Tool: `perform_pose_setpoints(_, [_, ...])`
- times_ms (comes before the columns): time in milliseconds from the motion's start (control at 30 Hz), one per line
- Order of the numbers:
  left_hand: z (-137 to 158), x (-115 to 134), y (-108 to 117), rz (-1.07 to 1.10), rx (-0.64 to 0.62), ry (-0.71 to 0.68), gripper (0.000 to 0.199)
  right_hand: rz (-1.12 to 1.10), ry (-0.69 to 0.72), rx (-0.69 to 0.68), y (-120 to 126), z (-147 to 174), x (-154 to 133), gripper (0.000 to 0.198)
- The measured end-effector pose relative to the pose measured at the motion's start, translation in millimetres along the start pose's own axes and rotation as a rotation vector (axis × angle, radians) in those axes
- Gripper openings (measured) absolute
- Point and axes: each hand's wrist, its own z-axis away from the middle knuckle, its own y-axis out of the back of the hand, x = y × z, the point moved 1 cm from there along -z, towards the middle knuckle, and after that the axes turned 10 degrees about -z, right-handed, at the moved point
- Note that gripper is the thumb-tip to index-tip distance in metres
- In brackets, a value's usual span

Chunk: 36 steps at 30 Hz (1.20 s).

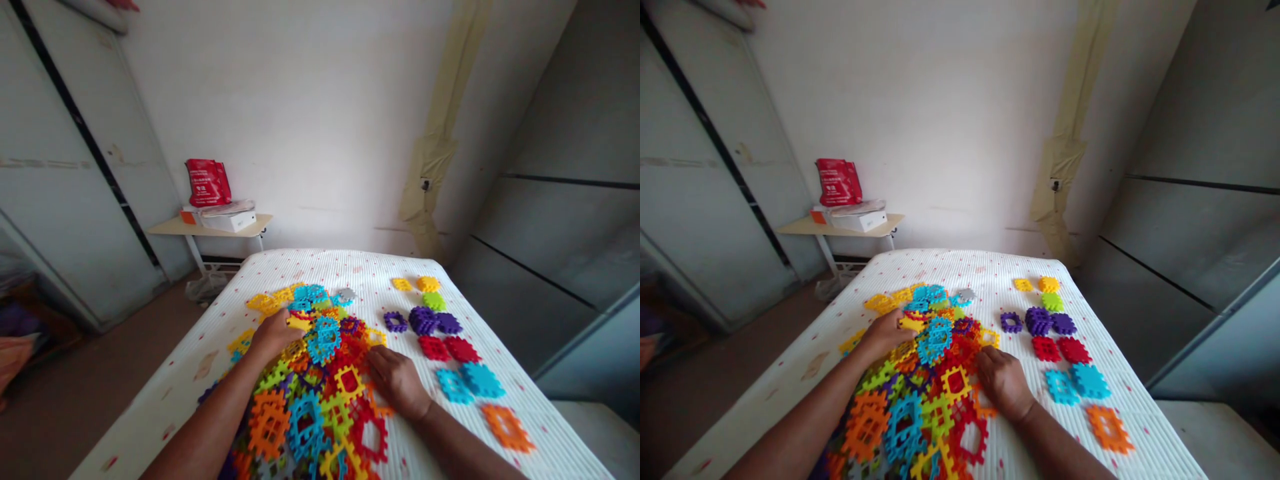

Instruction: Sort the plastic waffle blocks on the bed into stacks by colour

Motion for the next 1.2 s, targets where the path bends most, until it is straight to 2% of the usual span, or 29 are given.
perform_pose_setpoints(100, [3.1, -1.6, 9.5, 0.064, 0.021, -0.032, 0.005, -0.005, -0.032, -0.026, 2.1, -1.4, -1.1, 0.034])
perform_pose_setpoints(300, [21.8, -4.1, 36.6, 0.121, 0.062, -0.073, 0.012, -0.041, -0.056, -0.008, 1.1, -0.6, 0.8, 0.033])
perform_pose_setpoints(567, [32.6, -5.8, 30.0, 0.043, 0.131, -0.109, 0.015, -0.020, -0.041, -0.019, 1.3, -0.2, -0.1, 0.032])
perform_pose_setpoints(767, [52.8, 6.4, 55.4, -0.070, 0.274, -0.070, 0.021, 0.026, -0.067, -0.066, 0.4, 0.1, 0.6, 0.032])
perform_pose_setpoints(833, [56.2, 7.3, 59.6, -0.166, 0.253, -0.031, 0.026, 0.031, -0.072, -0.071, 0.6, 0.0, 0.5, 0.032])
perform_pose_setpoints(967, [55.0, 3.9, 58.7, -0.261, 0.111, -0.044, 0.029, 0.006, -0.072, -0.056, 1.1, 1.0, 1.3, 0.034])
perform_pose_setpoints(1067, [55.5, 2.7, 62.0, -0.036, 0.187, -0.032, 0.028, -0.029, -0.084, -0.043, 2.3, 1.3, 2.3, 0.033])
perform_pose_setpoints(1133, [59.3, 5.5, 64.1, 0.256, 0.235, -0.044, 0.030, -0.088, -0.103, -0.022, 5.6, -1.1, -0.1, 0.031])
perform_pose_setpoints(1200, [65.9, 12.0, 61.8, 0.534, 0.211, -0.066, 0.035, -0.191, -0.138, 0.037, 12.2, -7.0, -8.5, 0.026])
